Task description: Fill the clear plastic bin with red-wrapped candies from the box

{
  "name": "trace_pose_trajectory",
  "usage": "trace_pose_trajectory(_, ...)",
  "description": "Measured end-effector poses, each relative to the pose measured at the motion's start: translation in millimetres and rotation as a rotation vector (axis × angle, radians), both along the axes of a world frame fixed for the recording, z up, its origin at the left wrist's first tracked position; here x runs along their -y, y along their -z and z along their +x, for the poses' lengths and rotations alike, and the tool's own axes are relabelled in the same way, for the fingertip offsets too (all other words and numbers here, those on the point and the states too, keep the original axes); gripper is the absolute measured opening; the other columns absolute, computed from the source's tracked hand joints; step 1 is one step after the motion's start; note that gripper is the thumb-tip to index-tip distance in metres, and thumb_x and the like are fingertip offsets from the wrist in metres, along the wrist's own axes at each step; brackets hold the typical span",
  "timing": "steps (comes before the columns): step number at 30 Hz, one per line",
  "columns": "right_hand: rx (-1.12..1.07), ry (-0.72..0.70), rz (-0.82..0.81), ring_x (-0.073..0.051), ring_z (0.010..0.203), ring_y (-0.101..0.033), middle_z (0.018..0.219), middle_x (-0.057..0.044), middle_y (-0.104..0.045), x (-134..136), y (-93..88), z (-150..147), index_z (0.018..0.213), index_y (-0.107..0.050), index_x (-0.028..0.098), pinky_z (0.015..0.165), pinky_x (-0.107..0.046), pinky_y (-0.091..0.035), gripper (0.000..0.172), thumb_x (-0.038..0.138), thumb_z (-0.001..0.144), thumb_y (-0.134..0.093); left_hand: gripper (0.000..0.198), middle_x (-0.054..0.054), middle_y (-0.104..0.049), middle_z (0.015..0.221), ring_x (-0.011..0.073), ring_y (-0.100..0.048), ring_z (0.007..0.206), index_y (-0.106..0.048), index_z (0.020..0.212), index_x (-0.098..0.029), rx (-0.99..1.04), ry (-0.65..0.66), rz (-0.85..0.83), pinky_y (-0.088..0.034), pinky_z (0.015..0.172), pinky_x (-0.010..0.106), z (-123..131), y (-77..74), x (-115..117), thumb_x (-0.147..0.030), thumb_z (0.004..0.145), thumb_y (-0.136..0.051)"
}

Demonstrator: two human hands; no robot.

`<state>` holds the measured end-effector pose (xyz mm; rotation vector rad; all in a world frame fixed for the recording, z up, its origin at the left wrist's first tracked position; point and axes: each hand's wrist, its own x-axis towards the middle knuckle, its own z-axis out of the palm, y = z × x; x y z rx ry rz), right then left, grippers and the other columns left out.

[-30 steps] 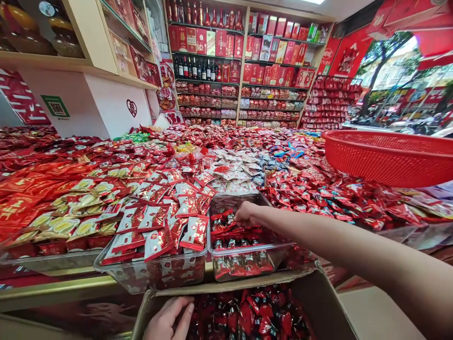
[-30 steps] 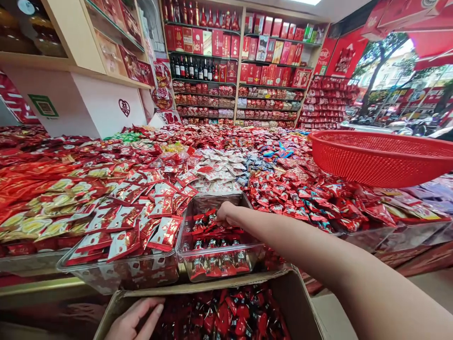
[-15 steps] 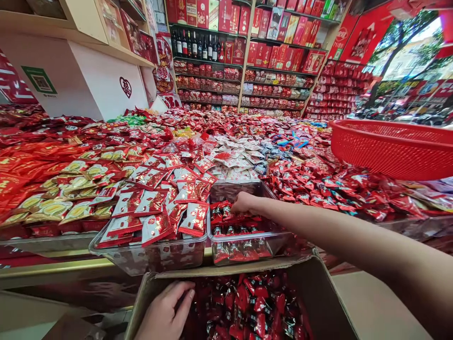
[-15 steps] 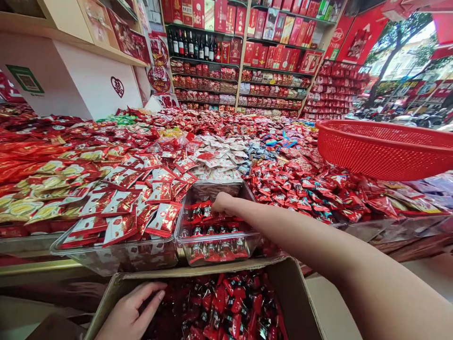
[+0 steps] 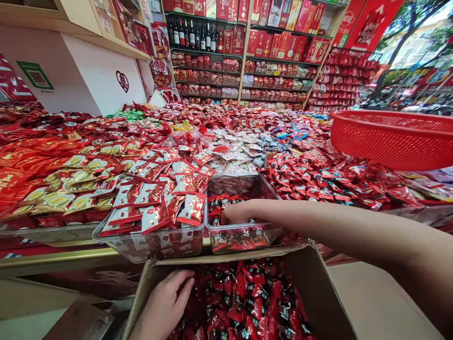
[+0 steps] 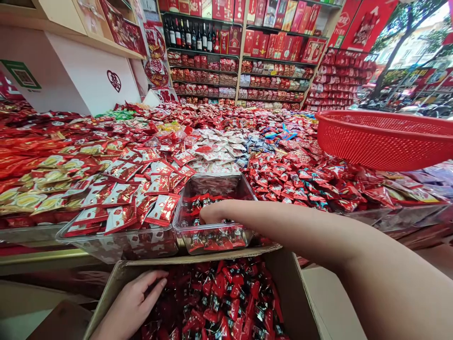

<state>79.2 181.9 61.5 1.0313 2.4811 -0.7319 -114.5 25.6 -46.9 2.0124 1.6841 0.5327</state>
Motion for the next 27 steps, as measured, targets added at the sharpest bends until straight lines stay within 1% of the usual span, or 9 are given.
trace_pose_trajectory(3,0.089,-0.076,-0.117,-0.014,0.065,-0.054,0.073,-0.004,-0.063,-3,-2.3,3,0.089,-0.064,0.013,0.059,-0.023,-0.039,0.033,0.022,0.057,-0.062,0.022,0.000,-0.064,0.089,0.0147,-0.058,0.083,-0.057,0.089,-0.023,0.004,0.005,0.000,-0.045,0.073,0.024,0,1.3,0,-0.032,0.080,-0.039)
trace_pose_trajectory(12,0.107,-0.122,-0.071,-0.016,0.071,-0.054,0.086,-0.005,-0.062,-11,8.0,12,0.101,-0.059,0.016,0.056,-0.022,-0.038,0.044,0.027,0.058,-0.060,0.021,0.001,-0.066,0.086,0.0158,-0.060,0.079,-0.060,0.086,-0.024,0.015,0.011,0.048,-0.047,0.071,0.025,2,0.8,-3,-0.031,0.078,-0.041)
trace_pose_trajectory(15,0.123,-0.144,-0.054,-0.015,0.070,-0.055,0.086,-0.004,-0.062,-12,3.2,11,0.099,-0.060,0.018,0.056,-0.021,-0.038,0.037,0.025,0.062,-0.056,0.021,0.000,-0.066,0.085,0.0154,-0.060,0.078,-0.060,0.085,-0.024,0.006,0.009,0.064,-0.047,0.070,0.024,2,0.6,-3,-0.031,0.077,-0.042)
trace_pose_trajectory(17,0.134,-0.130,0.041,-0.015,0.069,-0.055,0.081,-0.004,-0.062,-15,-3.0,9,0.092,-0.062,0.016,0.057,-0.022,-0.039,0.028,0.022,0.066,-0.052,0.021,0.000,-0.066,0.084,0.0152,-0.060,0.078,-0.060,0.085,-0.024,0.000,0.012,0.065,-0.047,0.069,0.024,3,0.2,-2,-0.031,0.077,-0.042)
trace_pose_trajectory(19,0.091,-0.101,0.273,-0.017,0.074,-0.055,0.082,-0.007,-0.061,-22,-7.6,7,0.091,-0.062,0.014,0.062,-0.023,-0.039,0.026,0.021,0.068,-0.050,0.021,0.001,-0.066,0.085,0.0153,-0.060,0.078,-0.060,0.085,-0.023,-0.008,0.019,0.050,-0.047,0.070,0.024,3,-0.4,-2,-0.030,0.078,-0.041)
trace_pose_trajectory(21,0.007,-0.119,0.503,-0.020,0.082,-0.054,0.092,-0.011,-0.057,-30,-7.7,6,0.099,-0.058,0.014,0.066,-0.025,-0.039,0.035,0.026,0.067,-0.055,0.022,0.001,-0.065,0.085,0.0155,-0.059,0.079,-0.059,0.086,-0.023,-0.015,0.022,0.032,-0.046,0.070,0.024,4,-1.0,-2,-0.030,0.078,-0.040)
trace_pose_trajectory(22,-0.028,-0.154,0.566,-0.022,0.084,-0.053,0.098,-0.012,-0.053,-34,-5.8,5,0.105,-0.054,0.015,0.067,-0.026,-0.039,0.043,0.031,0.065,-0.057,0.022,0.001,-0.065,0.086,0.0155,-0.059,0.079,-0.059,0.086,-0.023,-0.015,0.020,0.026,-0.046,0.071,0.025,4,-1.2,-1,-0.030,0.078,-0.040)
trace_pose_trajectory(24,-0.044,-0.247,0.595,-0.023,0.085,-0.053,0.103,-0.012,-0.049,-40,0.6,4,0.110,-0.050,0.018,0.067,-0.028,-0.040,0.052,0.040,0.064,-0.058,0.022,0.001,-0.065,0.085,0.0155,-0.059,0.079,-0.060,0.086,-0.023,-0.005,0.014,0.024,-0.046,0.070,0.024,4,-1.8,-1,-0.030,0.078,-0.040)
trace_pose_trajectory(27,0.009,-0.311,0.642,-0.024,0.084,-0.053,0.095,-0.012,-0.052,-44,11.2,3,0.103,-0.053,0.016,0.066,-0.030,-0.041,0.045,0.046,0.068,-0.052,0.022,0.001,-0.065,0.085,0.0157,-0.059,0.078,-0.060,0.085,-0.024,0.011,0.017,0.014,-0.046,0.070,0.025,3,-2.2,0,-0.030,0.078,-0.040)
